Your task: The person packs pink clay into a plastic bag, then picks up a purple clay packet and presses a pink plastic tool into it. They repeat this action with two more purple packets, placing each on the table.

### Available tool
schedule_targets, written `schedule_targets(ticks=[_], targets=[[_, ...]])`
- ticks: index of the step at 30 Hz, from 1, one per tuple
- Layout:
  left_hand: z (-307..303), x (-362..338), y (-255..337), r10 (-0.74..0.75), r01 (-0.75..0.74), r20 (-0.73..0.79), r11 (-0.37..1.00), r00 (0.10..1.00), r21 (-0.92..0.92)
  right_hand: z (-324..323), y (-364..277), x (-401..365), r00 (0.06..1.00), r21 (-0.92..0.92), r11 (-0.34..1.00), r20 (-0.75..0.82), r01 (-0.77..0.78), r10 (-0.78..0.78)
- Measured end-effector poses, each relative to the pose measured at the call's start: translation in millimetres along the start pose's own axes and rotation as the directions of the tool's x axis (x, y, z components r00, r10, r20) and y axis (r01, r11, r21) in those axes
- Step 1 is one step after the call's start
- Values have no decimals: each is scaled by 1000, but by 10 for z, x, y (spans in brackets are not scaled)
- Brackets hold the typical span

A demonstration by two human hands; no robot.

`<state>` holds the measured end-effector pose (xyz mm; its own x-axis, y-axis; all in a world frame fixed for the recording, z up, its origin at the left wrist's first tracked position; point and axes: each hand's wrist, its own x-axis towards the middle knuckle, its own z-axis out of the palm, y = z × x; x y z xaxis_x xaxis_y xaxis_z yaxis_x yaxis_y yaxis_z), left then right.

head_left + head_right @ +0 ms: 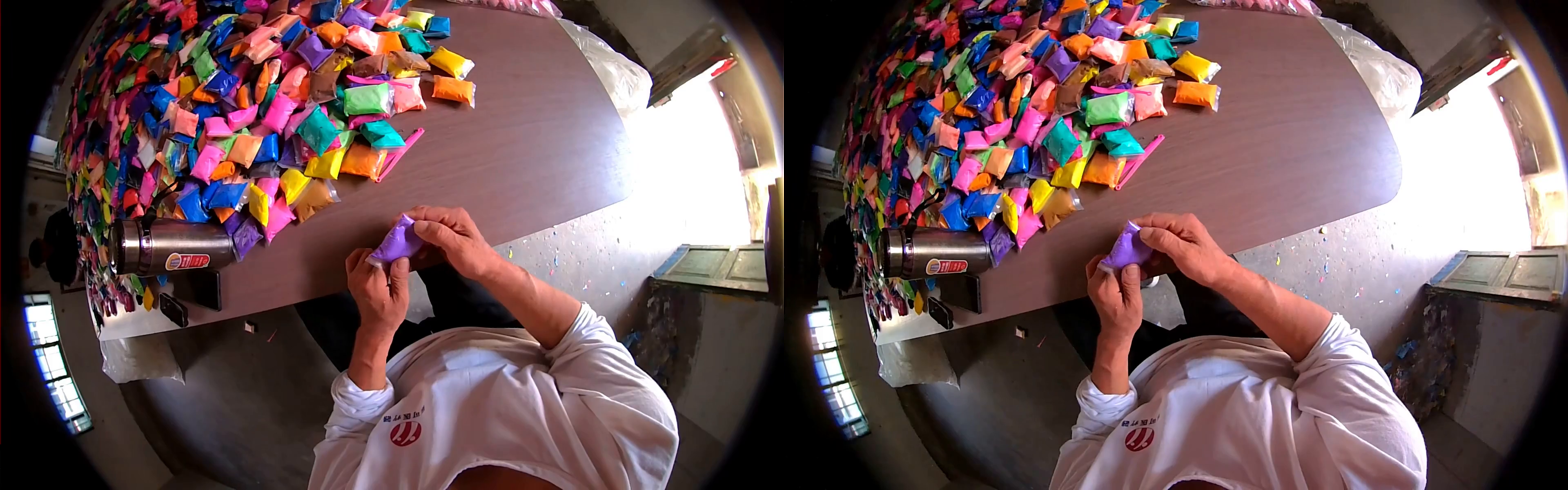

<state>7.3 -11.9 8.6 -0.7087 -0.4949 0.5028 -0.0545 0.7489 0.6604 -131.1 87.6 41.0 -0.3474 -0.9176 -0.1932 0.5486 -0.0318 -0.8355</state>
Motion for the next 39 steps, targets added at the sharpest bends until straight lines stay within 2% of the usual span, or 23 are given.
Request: schedule_targets(ticks=[5, 7, 14, 19, 23, 25, 29, 32, 36, 39], targets=[[28, -16, -35, 12, -12, 11, 1000, 1000, 20, -40, 9, 7, 1000, -2, 1000, 10, -2, 2], [13, 15, 12, 6, -6, -2, 1000, 1000, 18, -52, -4, -7, 997, 74, 997, 69, 15, -20], [22, 39, 33, 6, -5, -44, 1000, 999, 15, -8, -7, 22, 1000, 114, 993, 26, -16, 13], [4, 31, 35, -14, 14, 8, 1000, 1000, 2, -83, -21, 54, 996, 161, 987, 79, 15, -28], [13, 3, -14, 18, -18, 12, 1000, 1000, 2, -97, 14, 61, 998, 97, 994, 40, 40, -44], [-11, 30, 29, 27, -27, 4, 1000, 1000, -7, -84, 12, 44, 999, 130, 991, 41, -34, 28], [-23, 56, 52, 38, -39, -15, 998, 999, -41, -98, 9, 22, 998, 125, 992, 63, -22, 14], [-42, 70, 49, 60, -60, -10, 997, 998, -52, -122, 37, 38, 996, 49, 999, 88, 1, -5], [-48, 69, 55, 24, -24, 26, 999, 999, -26, -118, 18, 58, 993, 166, 986, 122, -10, -10], [-15, 55, 31, 62, -62, 13, 998, 998, 1, -142, 15, 69, 990, 202, 979, 139, -25, -3]])
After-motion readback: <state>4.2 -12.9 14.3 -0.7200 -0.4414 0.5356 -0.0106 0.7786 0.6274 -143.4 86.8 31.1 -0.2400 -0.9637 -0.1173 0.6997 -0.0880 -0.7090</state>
